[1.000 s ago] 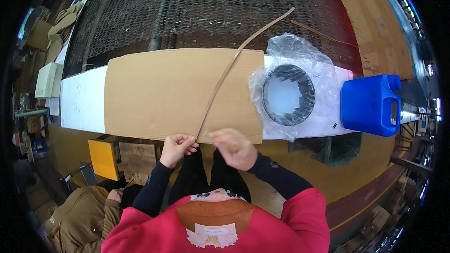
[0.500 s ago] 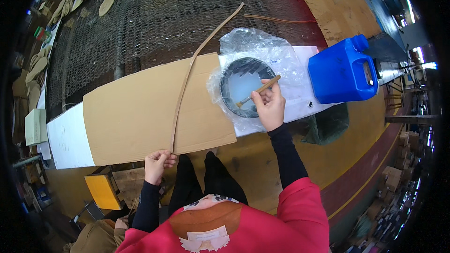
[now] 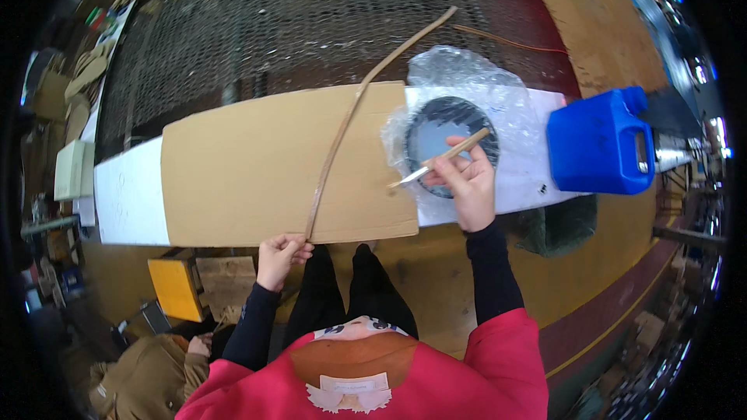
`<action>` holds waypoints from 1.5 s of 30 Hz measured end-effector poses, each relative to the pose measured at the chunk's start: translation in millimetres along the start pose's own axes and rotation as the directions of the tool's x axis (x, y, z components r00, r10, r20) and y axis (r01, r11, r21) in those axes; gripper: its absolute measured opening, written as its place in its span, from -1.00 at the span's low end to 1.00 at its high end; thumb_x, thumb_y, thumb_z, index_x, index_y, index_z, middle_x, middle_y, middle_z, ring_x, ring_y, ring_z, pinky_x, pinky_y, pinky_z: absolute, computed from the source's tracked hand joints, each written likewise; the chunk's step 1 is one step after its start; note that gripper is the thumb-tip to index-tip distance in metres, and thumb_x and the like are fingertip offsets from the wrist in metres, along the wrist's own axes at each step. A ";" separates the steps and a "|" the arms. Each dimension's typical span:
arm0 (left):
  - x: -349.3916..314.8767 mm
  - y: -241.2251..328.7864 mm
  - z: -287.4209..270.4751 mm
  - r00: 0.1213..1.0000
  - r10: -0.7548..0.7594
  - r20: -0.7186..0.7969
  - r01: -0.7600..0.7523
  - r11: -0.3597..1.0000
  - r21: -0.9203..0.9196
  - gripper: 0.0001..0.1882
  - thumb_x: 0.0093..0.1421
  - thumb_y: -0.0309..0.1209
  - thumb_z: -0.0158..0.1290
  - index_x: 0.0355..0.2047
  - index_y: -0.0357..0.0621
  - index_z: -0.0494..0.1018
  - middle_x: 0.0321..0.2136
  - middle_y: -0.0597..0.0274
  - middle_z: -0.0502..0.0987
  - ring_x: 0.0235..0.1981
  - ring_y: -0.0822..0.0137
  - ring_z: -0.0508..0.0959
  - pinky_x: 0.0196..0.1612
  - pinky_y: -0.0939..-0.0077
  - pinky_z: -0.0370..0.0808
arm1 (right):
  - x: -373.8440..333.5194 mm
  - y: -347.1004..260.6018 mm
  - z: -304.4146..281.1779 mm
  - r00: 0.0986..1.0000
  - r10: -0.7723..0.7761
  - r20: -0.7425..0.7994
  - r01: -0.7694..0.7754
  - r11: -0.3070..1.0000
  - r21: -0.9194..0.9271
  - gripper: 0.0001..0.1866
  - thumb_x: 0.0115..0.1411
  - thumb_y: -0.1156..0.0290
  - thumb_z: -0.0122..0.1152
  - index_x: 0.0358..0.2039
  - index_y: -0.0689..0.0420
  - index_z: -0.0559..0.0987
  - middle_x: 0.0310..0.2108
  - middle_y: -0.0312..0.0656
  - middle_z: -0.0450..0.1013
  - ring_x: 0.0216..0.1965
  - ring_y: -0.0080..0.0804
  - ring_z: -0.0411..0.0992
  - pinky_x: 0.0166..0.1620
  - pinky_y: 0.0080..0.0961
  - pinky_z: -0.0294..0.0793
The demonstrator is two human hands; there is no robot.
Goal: The person repeatedly dips a brush into a container of white liquid and applies it along the length of thin flexible strips laid on a cardboard sheet. The person handles several strips one at a time, coating each with the liquid and placing them on the work surface.
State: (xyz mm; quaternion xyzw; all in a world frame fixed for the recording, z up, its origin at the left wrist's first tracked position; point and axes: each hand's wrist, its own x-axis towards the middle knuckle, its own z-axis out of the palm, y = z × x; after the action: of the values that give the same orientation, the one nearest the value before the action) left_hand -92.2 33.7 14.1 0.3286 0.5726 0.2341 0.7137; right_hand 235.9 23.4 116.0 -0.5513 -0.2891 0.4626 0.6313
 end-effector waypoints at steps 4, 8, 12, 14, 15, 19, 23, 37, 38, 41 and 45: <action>0.5 -0.3 -1.1 1.000 0.012 0.014 -0.012 1.000 -0.009 -0.83 0.21 -0.44 0.04 -0.31 -0.32 0.51 -0.50 0.16 0.60 -0.55 0.50 0.56 -0.48 0.70 0.48 | -23.6 54.5 58.3 0.946 -0.210 0.245 0.252 0.955 -0.155 -0.66 0.11 0.67 0.11 -0.08 0.25 0.32 -0.28 0.00 0.51 -0.26 -0.32 0.53 -0.17 -0.49 0.54; 0.4 0.2 -1.1 1.000 0.002 0.012 -0.002 1.000 -0.004 -0.83 0.21 -0.43 0.04 -0.31 -0.31 0.52 -0.50 0.17 0.60 -0.55 0.52 0.56 -0.49 0.72 0.47 | -42.0 86.6 80.7 0.812 -0.345 0.471 0.517 0.800 -0.306 -0.78 0.08 0.70 0.13 -0.23 0.24 0.43 -0.23 -0.05 0.52 -0.18 -0.28 0.52 -0.13 -0.48 0.51; 1.1 -1.6 -2.2 1.000 0.006 0.024 -0.006 1.000 -0.012 -0.81 0.22 -0.41 0.04 -0.31 -0.32 0.52 -0.51 0.18 0.60 -0.55 0.52 0.56 -0.49 0.71 0.46 | -43.3 98.1 84.5 0.780 -0.288 0.555 0.509 0.808 -0.296 -0.81 0.05 0.72 0.15 -0.29 0.25 0.46 -0.22 -0.06 0.52 -0.16 -0.24 0.52 -0.14 -0.47 0.50; 1.4 -3.7 -2.1 1.000 0.003 0.024 -0.002 1.000 -0.012 -0.81 0.22 -0.40 0.04 -0.31 -0.32 0.51 -0.51 0.19 0.59 -0.55 0.52 0.55 -0.50 0.70 0.45 | -35.1 102.2 84.9 0.782 -0.354 0.513 0.568 0.744 -0.352 -0.79 0.04 0.72 0.15 -0.28 0.25 0.46 -0.22 -0.05 0.52 -0.17 -0.22 0.52 -0.14 -0.48 0.50; 1.5 -4.4 -1.9 0.999 0.005 0.032 -0.004 1.000 -0.021 -0.80 0.22 -0.40 0.04 -0.31 -0.32 0.51 -0.51 0.19 0.59 -0.55 0.52 0.55 -0.50 0.70 0.45 | -31.7 103.8 84.9 0.779 -0.375 0.502 0.582 0.731 -0.356 -0.79 0.04 0.72 0.16 -0.28 0.25 0.46 -0.22 -0.05 0.52 -0.17 -0.22 0.52 -0.15 -0.48 0.50; 2.0 -3.6 -2.3 0.999 -0.006 0.039 0.007 0.999 -0.041 -0.80 0.22 -0.39 0.04 -0.32 -0.31 0.52 -0.53 0.20 0.59 -0.57 0.52 0.54 -0.52 0.71 0.44 | -37.0 106.2 86.3 0.783 -0.391 0.483 0.593 0.704 -0.392 -0.78 0.03 0.72 0.16 -0.28 0.24 0.46 -0.23 -0.03 0.51 -0.18 -0.19 0.52 -0.14 -0.47 0.49; 1.1 0.7 -3.4 0.998 -0.044 0.039 0.045 0.999 -0.019 -0.82 0.20 -0.39 0.06 -0.33 -0.29 0.52 -0.57 0.21 0.58 -0.63 0.55 0.51 -0.57 0.72 0.42 | -69.8 99.8 88.0 0.750 -0.280 0.599 0.547 0.772 -0.324 -0.77 0.02 0.74 0.16 -0.28 0.23 0.46 -0.24 -0.01 0.51 -0.19 -0.18 0.52 -0.15 -0.46 0.50; 4.5 5.6 -6.4 0.994 -0.079 0.073 0.081 0.996 -0.022 -0.85 0.16 -0.42 0.08 -0.38 -0.26 0.54 -0.64 0.25 0.54 -0.71 0.59 0.45 -0.64 0.75 0.35 | -77.6 102.6 90.7 0.688 -0.275 0.672 0.566 0.782 -0.260 -0.75 -0.01 0.74 0.18 -0.29 0.24 0.45 -0.25 0.00 0.50 -0.22 -0.13 0.51 -0.18 -0.40 0.50; 4.5 5.5 -6.6 0.994 -0.084 0.075 0.086 0.996 -0.024 -0.86 0.16 -0.42 0.08 -0.38 -0.26 0.54 -0.64 0.25 0.54 -0.71 0.59 0.45 -0.64 0.75 0.35 | -78.0 100.2 90.0 0.687 -0.301 0.661 0.569 0.789 -0.231 -0.74 -0.01 0.75 0.18 -0.28 0.24 0.44 -0.25 0.00 0.50 -0.21 -0.13 0.51 -0.18 -0.40 0.50; 4.7 5.0 -6.5 0.993 -0.102 0.065 0.103 0.994 -0.024 -0.86 0.16 -0.42 0.08 -0.38 -0.26 0.54 -0.65 0.26 0.54 -0.71 0.59 0.45 -0.64 0.75 0.35 | -55.8 95.6 88.5 0.796 -0.341 0.500 0.534 0.784 -0.316 -0.73 -0.01 0.76 0.16 -0.28 0.23 0.43 -0.26 0.00 0.50 -0.20 -0.11 0.51 -0.17 -0.40 0.50; 3.8 5.7 -6.5 0.994 -0.081 0.068 0.082 0.996 -0.017 -0.87 0.16 -0.43 0.07 -0.39 -0.25 0.54 -0.65 0.26 0.54 -0.71 0.58 0.45 -0.64 0.75 0.35 | -30.5 95.8 92.7 0.730 -0.405 0.550 0.650 0.658 -0.380 -0.69 -0.02 0.77 0.16 -0.25 0.22 0.41 -0.25 0.00 0.49 -0.21 -0.09 0.50 -0.18 -0.40 0.50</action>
State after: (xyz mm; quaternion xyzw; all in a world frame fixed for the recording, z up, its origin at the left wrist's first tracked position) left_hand -97.3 41.6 14.9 0.3055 0.5589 0.1991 0.7447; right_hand 117.1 32.2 49.0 -0.4835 -0.6881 0.2564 0.4765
